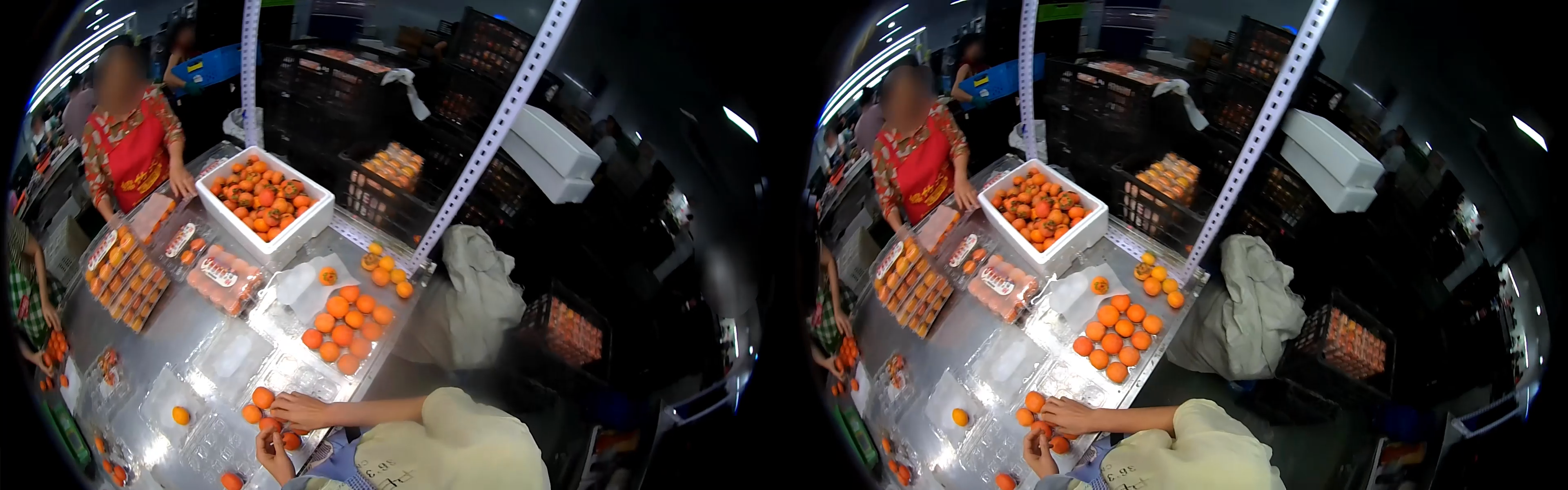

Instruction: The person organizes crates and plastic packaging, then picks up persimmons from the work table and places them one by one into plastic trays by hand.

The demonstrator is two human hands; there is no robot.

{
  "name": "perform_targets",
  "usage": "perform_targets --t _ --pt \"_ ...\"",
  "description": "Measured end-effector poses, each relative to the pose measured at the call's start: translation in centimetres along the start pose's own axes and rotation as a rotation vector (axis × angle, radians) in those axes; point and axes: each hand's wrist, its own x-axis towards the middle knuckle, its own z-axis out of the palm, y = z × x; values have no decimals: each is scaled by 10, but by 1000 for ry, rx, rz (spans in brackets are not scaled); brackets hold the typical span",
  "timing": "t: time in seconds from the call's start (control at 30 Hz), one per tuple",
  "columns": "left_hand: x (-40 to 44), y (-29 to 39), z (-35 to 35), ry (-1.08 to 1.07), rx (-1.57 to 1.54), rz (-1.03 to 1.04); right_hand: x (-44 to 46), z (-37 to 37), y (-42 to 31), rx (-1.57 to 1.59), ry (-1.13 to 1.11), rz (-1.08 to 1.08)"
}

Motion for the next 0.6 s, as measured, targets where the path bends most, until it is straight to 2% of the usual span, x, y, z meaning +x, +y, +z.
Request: perform_targets --t 0.13,0.43,0.6 --pt "0 -2 -2 -48 -5 -7 0 4 4 -25 76 23" --pt "-1 -5 -2 -57 -16 11 10 13 -2 -269 -16 199" --pt "1 -13 -5 -54 -24 24 13 13 1 -203 -1 153"
